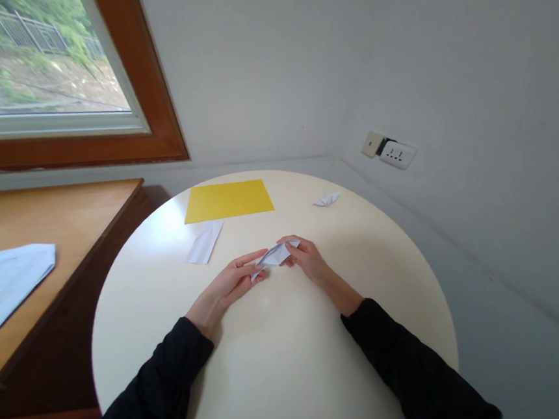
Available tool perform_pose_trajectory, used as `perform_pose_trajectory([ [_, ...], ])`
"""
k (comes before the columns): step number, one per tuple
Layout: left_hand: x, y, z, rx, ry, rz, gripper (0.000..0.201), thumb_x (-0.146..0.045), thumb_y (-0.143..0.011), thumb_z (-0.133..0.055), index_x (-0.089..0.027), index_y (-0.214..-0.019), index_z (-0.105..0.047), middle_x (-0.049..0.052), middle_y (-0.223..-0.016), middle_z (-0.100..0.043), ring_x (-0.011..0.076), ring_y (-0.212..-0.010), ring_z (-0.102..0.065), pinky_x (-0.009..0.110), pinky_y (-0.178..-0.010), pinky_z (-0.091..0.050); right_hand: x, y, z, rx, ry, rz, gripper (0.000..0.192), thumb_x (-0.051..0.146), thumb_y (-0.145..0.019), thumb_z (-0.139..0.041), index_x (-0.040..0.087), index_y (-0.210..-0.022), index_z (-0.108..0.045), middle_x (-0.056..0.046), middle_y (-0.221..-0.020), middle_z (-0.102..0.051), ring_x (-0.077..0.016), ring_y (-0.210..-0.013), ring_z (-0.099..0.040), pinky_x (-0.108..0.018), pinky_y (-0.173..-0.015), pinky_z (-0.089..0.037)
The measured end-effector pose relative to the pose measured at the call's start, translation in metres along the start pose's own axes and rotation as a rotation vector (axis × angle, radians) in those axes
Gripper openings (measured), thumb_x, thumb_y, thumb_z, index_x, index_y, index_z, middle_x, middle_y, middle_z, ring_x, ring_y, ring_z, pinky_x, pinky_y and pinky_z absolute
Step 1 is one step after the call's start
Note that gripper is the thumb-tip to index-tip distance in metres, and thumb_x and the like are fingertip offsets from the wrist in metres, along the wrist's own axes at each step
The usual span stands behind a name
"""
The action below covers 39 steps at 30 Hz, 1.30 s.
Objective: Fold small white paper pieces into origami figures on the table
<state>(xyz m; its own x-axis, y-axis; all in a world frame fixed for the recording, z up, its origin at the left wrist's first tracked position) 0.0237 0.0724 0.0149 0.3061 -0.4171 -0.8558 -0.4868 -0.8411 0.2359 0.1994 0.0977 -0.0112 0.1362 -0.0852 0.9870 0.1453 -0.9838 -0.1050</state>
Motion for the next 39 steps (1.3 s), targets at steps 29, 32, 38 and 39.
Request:
perform_pose_trajectory([
  [29, 0.006, -0.008, 0.01, -0.265, -0.449, -0.352, 0.042, -0.026, -0.06, -0.07, -0.016, -0.099, -0.056, -0.005, -0.06, -0.057, 0.007, -0.045, -0.044, 0.019, -0.044, -0.03, 0.006, 0.006, -0.01, 0.065, 0.072, -0.003, 0.043, 0.026, -0.058, -0.075, 0.023, -0.094, -0.051, 0.003, -0.075, -0.064, -0.0136, -0.068, -0.062, -0.026, -0.064, -0.046],
  [32, 0.004, -0.007, 0.008, -0.272, -0.478, -0.376, 0.04, -0.026, -0.06, -0.068, -0.016, -0.096, -0.055, -0.004, -0.063, -0.06, 0.0093, -0.051, -0.049, 0.02, -0.048, -0.034, 0.006, 0.007, -0.012, 0.085, 0.101, 0.018, 0.041, 0.026, -0.059, -0.074, 0.021, -0.094, -0.053, 0.003, -0.074, -0.064, -0.013, -0.067, -0.061, -0.026, -0.064, -0.046],
  [38, 0.002, -0.006, 0.007, -0.292, -0.533, -0.404, 0.03, -0.026, -0.059, -0.066, -0.017, -0.086, -0.057, -0.003, -0.064, -0.06, 0.0125, -0.059, -0.053, 0.023, -0.057, -0.038, 0.005, 0.009, -0.014, 0.048, 0.178, 0.071, 0.03, 0.026, -0.059, -0.074, 0.019, -0.083, -0.058, 0.001, -0.078, -0.064, -0.014, -0.073, -0.06, -0.027, -0.068, -0.046],
  [39, 0.002, -0.006, 0.008, -0.295, -0.538, -0.407, 0.029, -0.027, -0.059, -0.067, -0.017, -0.085, -0.058, -0.002, -0.064, -0.06, 0.0128, -0.06, -0.053, 0.024, -0.057, -0.039, 0.005, 0.01, -0.014, 0.041, 0.188, 0.08, 0.028, 0.026, -0.06, -0.073, 0.019, -0.082, -0.058, 0.001, -0.078, -0.063, -0.014, -0.073, -0.06, -0.027, -0.068, -0.046],
])
Point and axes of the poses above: each hand's wrist, its own y-axis away from the middle knuckle, its own z-axis out of the back of the hand, x = y × z, the point moved 3 cm from there along -y, towards the middle knuckle
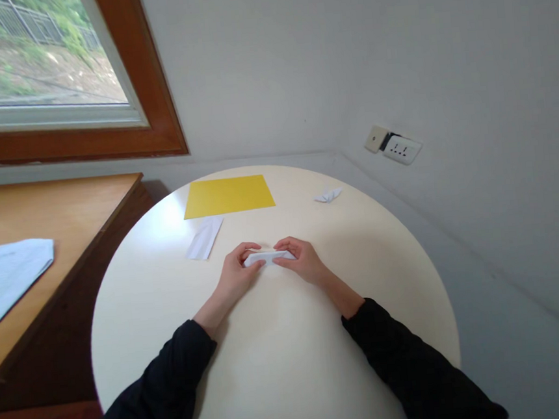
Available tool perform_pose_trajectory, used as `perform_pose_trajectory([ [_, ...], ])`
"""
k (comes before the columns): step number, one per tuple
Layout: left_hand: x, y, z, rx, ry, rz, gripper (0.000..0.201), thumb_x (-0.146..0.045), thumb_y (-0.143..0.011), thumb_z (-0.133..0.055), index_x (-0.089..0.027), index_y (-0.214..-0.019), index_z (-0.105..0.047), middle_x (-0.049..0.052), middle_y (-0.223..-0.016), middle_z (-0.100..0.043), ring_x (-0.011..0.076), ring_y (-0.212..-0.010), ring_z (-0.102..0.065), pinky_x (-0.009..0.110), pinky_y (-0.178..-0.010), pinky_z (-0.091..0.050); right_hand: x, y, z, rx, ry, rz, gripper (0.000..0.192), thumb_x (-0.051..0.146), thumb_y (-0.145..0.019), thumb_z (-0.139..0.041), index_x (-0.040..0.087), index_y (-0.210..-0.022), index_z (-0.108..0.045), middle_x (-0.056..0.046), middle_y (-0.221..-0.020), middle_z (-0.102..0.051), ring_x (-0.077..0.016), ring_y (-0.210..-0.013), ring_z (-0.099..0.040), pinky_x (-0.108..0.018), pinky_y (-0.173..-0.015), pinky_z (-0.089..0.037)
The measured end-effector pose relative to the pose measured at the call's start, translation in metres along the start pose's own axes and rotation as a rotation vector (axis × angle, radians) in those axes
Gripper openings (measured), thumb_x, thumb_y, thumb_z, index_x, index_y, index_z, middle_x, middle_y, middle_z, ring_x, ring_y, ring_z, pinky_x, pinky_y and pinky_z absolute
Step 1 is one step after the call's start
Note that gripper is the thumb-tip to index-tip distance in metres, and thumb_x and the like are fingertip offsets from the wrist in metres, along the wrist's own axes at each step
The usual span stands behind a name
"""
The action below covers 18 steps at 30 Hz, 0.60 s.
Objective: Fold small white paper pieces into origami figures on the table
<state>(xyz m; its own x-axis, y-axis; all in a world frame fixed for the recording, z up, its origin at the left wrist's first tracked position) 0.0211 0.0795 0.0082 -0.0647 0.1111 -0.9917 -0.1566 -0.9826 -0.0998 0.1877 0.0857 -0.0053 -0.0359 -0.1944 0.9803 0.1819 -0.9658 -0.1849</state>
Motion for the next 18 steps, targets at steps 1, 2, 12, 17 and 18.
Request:
perform_pose_trajectory([
  [1, 0.0, 0.0, 0.0, -0.003, -0.003, -0.003, 0.029, -0.027, -0.059, -0.067, -0.017, -0.084, -0.058, -0.002, -0.064, -0.06, 0.0131, -0.06, -0.054, 0.024, -0.058, -0.039, 0.0, 0.0, 0.0, -0.007, 0.015, 0.008, 0.026, 0.026, -0.06, -0.073, 0.018, -0.08, -0.059, 0.001, -0.076, -0.063, -0.014, -0.072, -0.06, -0.027, -0.067, -0.046],
  [2, 0.001, -0.001, 0.0, -0.006, -0.006, -0.007, 0.028, -0.026, -0.059, -0.067, -0.017, -0.084, -0.059, -0.002, -0.064, -0.06, 0.0133, -0.061, -0.054, 0.024, -0.058, -0.039, 0.0, 0.0, 0.001, -0.016, 0.033, 0.017, 0.024, 0.027, -0.061, -0.072, 0.018, -0.078, -0.059, 0.001, -0.075, -0.063, -0.014, -0.07, -0.059, -0.027, -0.066, -0.046],
  [12, 0.002, -0.001, 0.004, -0.131, 0.14, 0.069, 0.035, -0.031, -0.059, -0.074, -0.016, -0.086, -0.056, -0.001, -0.07, -0.063, 0.0127, -0.061, -0.059, 0.025, -0.058, -0.046, 0.006, 0.005, -0.003, -0.162, 0.141, 0.14, 0.017, 0.03, -0.068, -0.067, 0.019, -0.076, -0.056, 0.0, -0.071, -0.062, -0.0152, -0.066, -0.06, -0.026, -0.06, -0.048],
  [17, 0.005, 0.002, -0.003, -0.057, 0.508, 0.224, 0.046, -0.031, -0.058, -0.079, -0.017, -0.09, -0.049, 0.0, -0.073, -0.066, 0.0122, -0.065, -0.063, 0.028, -0.07, -0.051, 0.017, 0.011, -0.009, -0.247, 0.338, 0.354, 0.008, 0.022, -0.075, -0.062, 0.02, -0.079, -0.056, -0.002, -0.077, -0.061, -0.0153, -0.072, -0.061, -0.028, -0.066, -0.05],
  [18, 0.005, 0.003, -0.005, -0.027, 0.547, 0.236, 0.046, -0.031, -0.058, -0.079, -0.016, -0.09, -0.05, 0.002, -0.076, -0.066, 0.0126, -0.068, -0.064, 0.028, -0.071, -0.052, 0.02, 0.012, -0.01, -0.255, 0.384, 0.415, 0.007, 0.02, -0.075, -0.061, 0.02, -0.08, -0.056, -0.003, -0.079, -0.061, -0.0157, -0.074, -0.061, -0.029, -0.068, -0.051],
])
Point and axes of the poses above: each hand's wrist, its own y-axis away from the middle knuckle, its own z-axis out of the back of the hand, x = y × z, the point moved 3 cm from there along -y, towards the middle knuckle
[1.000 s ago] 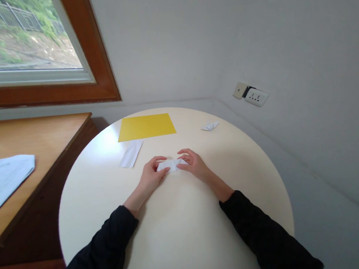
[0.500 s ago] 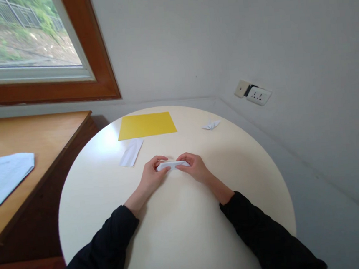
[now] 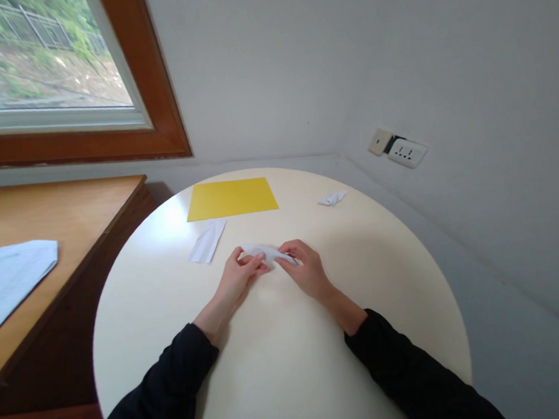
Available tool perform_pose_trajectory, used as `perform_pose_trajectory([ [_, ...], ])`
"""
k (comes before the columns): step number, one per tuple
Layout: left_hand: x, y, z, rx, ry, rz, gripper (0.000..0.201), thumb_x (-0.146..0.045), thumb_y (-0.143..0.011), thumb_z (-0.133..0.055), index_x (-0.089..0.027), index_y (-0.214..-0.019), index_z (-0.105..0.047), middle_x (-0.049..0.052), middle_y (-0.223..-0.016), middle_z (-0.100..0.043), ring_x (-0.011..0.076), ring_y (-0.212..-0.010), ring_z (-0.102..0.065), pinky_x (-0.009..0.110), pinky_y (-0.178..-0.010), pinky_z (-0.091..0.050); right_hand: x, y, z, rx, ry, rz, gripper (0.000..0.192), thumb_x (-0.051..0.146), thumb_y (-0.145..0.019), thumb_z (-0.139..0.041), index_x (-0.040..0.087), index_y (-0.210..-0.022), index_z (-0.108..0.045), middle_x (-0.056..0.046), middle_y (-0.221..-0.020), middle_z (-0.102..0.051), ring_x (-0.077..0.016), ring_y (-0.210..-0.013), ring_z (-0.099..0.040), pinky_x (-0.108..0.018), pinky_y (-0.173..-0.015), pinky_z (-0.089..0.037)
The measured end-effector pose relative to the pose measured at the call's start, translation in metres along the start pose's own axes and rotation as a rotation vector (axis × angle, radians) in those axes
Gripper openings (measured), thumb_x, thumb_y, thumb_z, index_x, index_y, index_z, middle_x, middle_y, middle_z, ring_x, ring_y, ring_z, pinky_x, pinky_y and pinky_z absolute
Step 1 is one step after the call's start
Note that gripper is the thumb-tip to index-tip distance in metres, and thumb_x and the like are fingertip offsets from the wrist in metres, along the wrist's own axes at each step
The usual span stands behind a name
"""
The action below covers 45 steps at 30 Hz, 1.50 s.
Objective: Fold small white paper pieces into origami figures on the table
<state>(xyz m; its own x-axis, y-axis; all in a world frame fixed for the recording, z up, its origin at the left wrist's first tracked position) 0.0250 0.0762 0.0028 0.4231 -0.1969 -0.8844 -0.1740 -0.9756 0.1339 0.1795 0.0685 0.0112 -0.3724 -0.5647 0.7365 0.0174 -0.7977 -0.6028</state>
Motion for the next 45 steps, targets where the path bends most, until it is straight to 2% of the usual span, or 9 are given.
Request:
perform_pose_trajectory([
  [4, 0.002, 0.003, -0.006, 0.087, 0.075, 0.028, 0.044, -0.027, -0.061, -0.079, -0.015, -0.095, -0.053, 0.006, -0.088, -0.067, 0.0152, -0.078, -0.065, 0.03, -0.075, -0.053, 0.011, 0.0, -0.002, 0.023, 0.087, 0.22, 0.01, 0.015, -0.077, -0.06, 0.023, -0.081, -0.055, -0.003, -0.083, -0.062, -0.0171, -0.083, -0.061, -0.031, -0.073, -0.051],
  [8, 0.003, 0.002, -0.006, 0.075, 0.098, 0.009, 0.042, -0.021, -0.061, -0.078, -0.015, -0.094, -0.054, 0.005, -0.087, -0.068, 0.0151, -0.078, -0.065, 0.028, -0.073, -0.052, 0.015, 0.001, -0.004, 0.065, 0.091, 0.277, 0.013, 0.014, -0.077, -0.06, 0.023, -0.084, -0.055, -0.004, -0.088, -0.062, -0.0173, -0.086, -0.06, -0.032, -0.075, -0.051],
  [11, 0.003, 0.0, -0.005, 0.09, 0.085, -0.002, 0.039, -0.017, -0.06, -0.078, -0.016, -0.092, -0.055, 0.003, -0.084, -0.068, 0.0138, -0.078, -0.064, 0.027, -0.075, -0.051, 0.014, 0.002, -0.004, 0.053, 0.076, 0.263, 0.012, 0.015, -0.077, -0.061, 0.022, -0.086, -0.056, -0.004, -0.087, -0.062, -0.0175, -0.086, -0.06, -0.032, -0.076, -0.051],
  [15, 0.003, 0.0, -0.006, 0.107, 0.047, -0.012, 0.041, -0.015, -0.056, -0.079, -0.015, -0.09, -0.056, 0.002, -0.082, -0.067, 0.0128, -0.076, -0.063, 0.026, -0.075, -0.05, 0.009, 0.002, -0.003, 0.015, 0.103, 0.16, 0.021, 0.016, -0.077, -0.062, 0.021, -0.097, -0.058, -0.007, -0.094, -0.062, -0.0183, -0.089, -0.06, -0.03, -0.071, -0.053],
  [22, 0.007, -0.001, -0.002, 0.113, -0.002, -0.023, 0.045, -0.017, -0.056, -0.079, -0.016, -0.096, -0.059, 0.003, -0.087, -0.065, 0.0136, -0.08, -0.06, 0.027, -0.078, -0.046, 0.005, 0.002, -0.006, 0.135, 0.166, 0.169, 0.024, 0.018, -0.082, -0.058, 0.022, -0.105, -0.063, -0.007, -0.096, -0.066, -0.0191, -0.089, -0.062, -0.034, -0.08, -0.052],
  [30, 0.01, -0.003, 0.001, 0.092, 0.008, 0.018, 0.057, -0.013, -0.055, -0.077, -0.017, -0.109, -0.059, 0.008, -0.111, -0.063, 0.0162, -0.092, -0.059, 0.029, -0.087, -0.043, 0.0, 0.002, -0.006, 0.154, 0.194, 0.126, 0.024, 0.018, -0.08, -0.061, 0.025, -0.103, -0.065, -0.007, -0.098, -0.066, -0.0198, -0.092, -0.06, -0.037, -0.084, -0.051],
  [33, 0.009, -0.003, 0.001, 0.079, 0.014, 0.014, 0.059, -0.012, -0.056, -0.077, -0.016, -0.112, -0.058, 0.008, -0.107, -0.065, 0.0154, -0.09, -0.06, 0.029, -0.086, -0.044, 0.0, 0.002, -0.006, 0.147, 0.196, 0.125, 0.025, 0.016, -0.079, -0.061, 0.025, -0.102, -0.065, -0.006, -0.097, -0.065, -0.0192, -0.092, -0.059, -0.036, -0.084, -0.05],
  [39, 0.008, -0.003, 0.001, 0.065, 0.015, 0.019, 0.062, -0.012, -0.054, -0.077, -0.014, -0.114, -0.058, 0.002, -0.083, -0.067, 0.0117, -0.073, -0.06, 0.025, -0.077, -0.047, 0.001, 0.002, -0.005, 0.137, 0.218, 0.128, 0.022, 0.015, -0.079, -0.06, 0.024, -0.099, -0.066, -0.006, -0.095, -0.063, -0.018, -0.09, -0.059, -0.034, -0.08, -0.051],
  [45, 0.004, -0.001, -0.001, 0.081, 0.013, 0.02, 0.053, -0.013, -0.054, -0.078, -0.014, -0.105, -0.063, 0.001, -0.076, -0.068, 0.0117, -0.071, -0.061, 0.025, -0.076, -0.046, 0.007, 0.003, -0.004, 0.092, 0.254, 0.195, 0.018, 0.015, -0.08, -0.06, 0.023, -0.096, -0.063, -0.006, -0.092, -0.065, -0.0201, -0.091, -0.059, -0.036, -0.08, -0.049],
])
Point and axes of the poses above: each hand's wrist, its own y-axis away from the middle knuckle, its own z-axis out of the back of the hand, x = y × z, the point moved 3 cm from there along -y, towards the middle knuckle
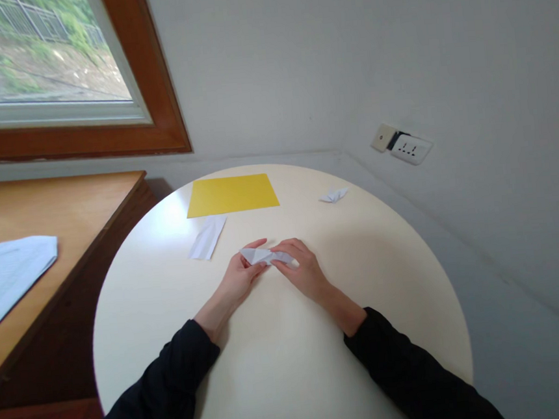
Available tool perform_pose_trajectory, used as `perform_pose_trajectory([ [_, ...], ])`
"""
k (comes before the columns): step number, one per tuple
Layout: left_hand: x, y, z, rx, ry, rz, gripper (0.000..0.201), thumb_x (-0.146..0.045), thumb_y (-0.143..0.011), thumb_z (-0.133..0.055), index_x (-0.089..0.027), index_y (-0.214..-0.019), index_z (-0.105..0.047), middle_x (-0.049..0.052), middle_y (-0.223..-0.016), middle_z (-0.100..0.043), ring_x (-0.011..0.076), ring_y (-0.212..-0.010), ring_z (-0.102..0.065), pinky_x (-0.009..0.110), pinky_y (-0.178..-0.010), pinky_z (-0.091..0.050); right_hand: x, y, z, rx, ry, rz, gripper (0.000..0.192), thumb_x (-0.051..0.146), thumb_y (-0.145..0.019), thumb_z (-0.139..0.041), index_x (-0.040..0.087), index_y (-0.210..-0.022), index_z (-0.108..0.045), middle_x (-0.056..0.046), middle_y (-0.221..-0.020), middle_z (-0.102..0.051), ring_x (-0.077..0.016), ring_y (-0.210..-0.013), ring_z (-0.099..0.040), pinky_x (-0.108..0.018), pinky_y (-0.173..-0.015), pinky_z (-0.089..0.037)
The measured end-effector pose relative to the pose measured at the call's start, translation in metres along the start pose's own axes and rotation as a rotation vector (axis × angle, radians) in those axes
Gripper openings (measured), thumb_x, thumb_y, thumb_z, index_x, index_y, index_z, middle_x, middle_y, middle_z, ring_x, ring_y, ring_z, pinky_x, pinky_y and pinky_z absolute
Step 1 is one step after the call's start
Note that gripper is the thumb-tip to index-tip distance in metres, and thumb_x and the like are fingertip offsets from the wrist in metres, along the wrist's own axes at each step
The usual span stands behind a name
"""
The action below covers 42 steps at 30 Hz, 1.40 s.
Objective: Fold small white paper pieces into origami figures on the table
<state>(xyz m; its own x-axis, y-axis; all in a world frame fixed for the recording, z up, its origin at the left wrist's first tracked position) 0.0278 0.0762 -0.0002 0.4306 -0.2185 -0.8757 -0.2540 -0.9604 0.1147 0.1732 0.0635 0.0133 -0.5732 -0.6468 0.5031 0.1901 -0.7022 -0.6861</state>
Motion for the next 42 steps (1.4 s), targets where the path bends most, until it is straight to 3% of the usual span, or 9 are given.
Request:
perform_pose_trajectory([
  [5, -0.002, 0.001, -0.001, 0.025, 0.044, 0.011, 0.05, -0.013, -0.054, -0.077, -0.015, -0.102, -0.064, 0.006, -0.087, -0.071, 0.0158, -0.084, -0.063, 0.026, -0.079, -0.044, 0.001, -0.001, 0.002, -0.019, 0.038, -0.009, 0.016, 0.02, -0.08, -0.061, 0.023, -0.096, -0.061, -0.006, -0.09, -0.067, -0.021, -0.086, -0.061, -0.036, -0.078, -0.048],
  [17, 0.002, -0.002, 0.002, 0.014, 0.076, 0.002, 0.043, -0.011, -0.057, -0.076, -0.014, -0.097, -0.062, 0.002, -0.082, -0.068, 0.0127, -0.078, -0.063, 0.028, -0.084, -0.045, -0.005, 0.001, -0.001, 0.043, 0.021, -0.097, 0.015, 0.022, -0.081, -0.06, 0.023, -0.095, -0.063, -0.005, -0.092, -0.07, -0.0202, -0.084, -0.064, -0.036, -0.08, -0.047],
  [22, 0.002, -0.003, 0.0, 0.04, 0.105, -0.012, 0.042, -0.014, -0.057, -0.077, -0.015, -0.097, -0.062, 0.002, -0.084, -0.068, 0.0128, -0.081, -0.063, 0.029, -0.088, -0.046, -0.011, 0.003, -0.004, 0.0, -0.131, -0.258, 0.021, 0.023, -0.078, -0.059, 0.023, -0.099, -0.062, -0.005, -0.096, -0.069, -0.0196, -0.085, -0.064, -0.033, -0.075, -0.051],
  [27, 0.004, -0.003, -0.003, 0.123, -0.057, -0.041, 0.034, -0.023, -0.06, -0.076, -0.013, -0.091, -0.064, 0.006, -0.088, -0.07, 0.0171, -0.087, -0.063, 0.032, -0.088, -0.045, -0.015, 0.002, -0.007, 0.033, -0.339, -0.37, 0.021, 0.026, -0.08, -0.055, 0.022, -0.1, -0.061, -0.003, -0.089, -0.069, -0.0165, -0.076, -0.064, -0.028, -0.066, -0.052],
  [31, 0.005, -0.003, -0.003, 0.078, -0.149, -0.085, 0.033, -0.025, -0.061, -0.074, -0.014, -0.091, -0.065, 0.005, -0.087, -0.07, 0.0176, -0.083, -0.064, 0.032, -0.083, -0.048, -0.015, 0.002, -0.009, 0.089, -0.382, -0.389, 0.021, 0.029, -0.081, -0.055, 0.021, -0.099, -0.061, -0.003, -0.087, -0.069, -0.0156, -0.071, -0.064, -0.027, -0.063, -0.051],
  [37, -0.001, -0.001, -0.003, -0.004, -0.367, -0.15, 0.021, -0.022, -0.065, -0.069, -0.014, -0.083, -0.065, 0.004, -0.077, -0.069, 0.0155, -0.069, -0.061, 0.027, -0.068, -0.046, -0.01, 0.003, -0.009, 0.138, -0.331, -0.37, 0.032, 0.033, -0.075, -0.064, 0.019, -0.103, -0.059, -0.007, -0.099, -0.069, -0.0191, -0.089, -0.065, -0.031, -0.075, -0.052],
  [42, -0.007, 0.001, -0.006, -0.008, -0.45, -0.199, 0.017, -0.023, -0.066, -0.068, -0.014, -0.081, -0.066, 0.005, -0.075, -0.069, 0.0162, -0.068, -0.06, 0.026, -0.064, -0.045, -0.01, 0.006, -0.012, 0.21, -0.399, -0.404, 0.027, 0.032, -0.08, -0.06, 0.02, -0.104, -0.056, -0.008, -0.101, -0.07, -0.0188, -0.09, -0.066, -0.032, -0.076, -0.053],
])
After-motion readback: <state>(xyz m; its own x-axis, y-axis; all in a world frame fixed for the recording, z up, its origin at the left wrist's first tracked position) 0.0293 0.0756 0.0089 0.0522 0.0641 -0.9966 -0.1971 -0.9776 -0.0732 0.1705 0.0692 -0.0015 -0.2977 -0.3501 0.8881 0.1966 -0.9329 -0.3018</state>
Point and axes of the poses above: each hand's wrist, its own y-axis away from the middle knuckle, its own z-axis out of the back of the hand, x = y × z, the point moved 3 cm from there along -y, towards the middle knuckle
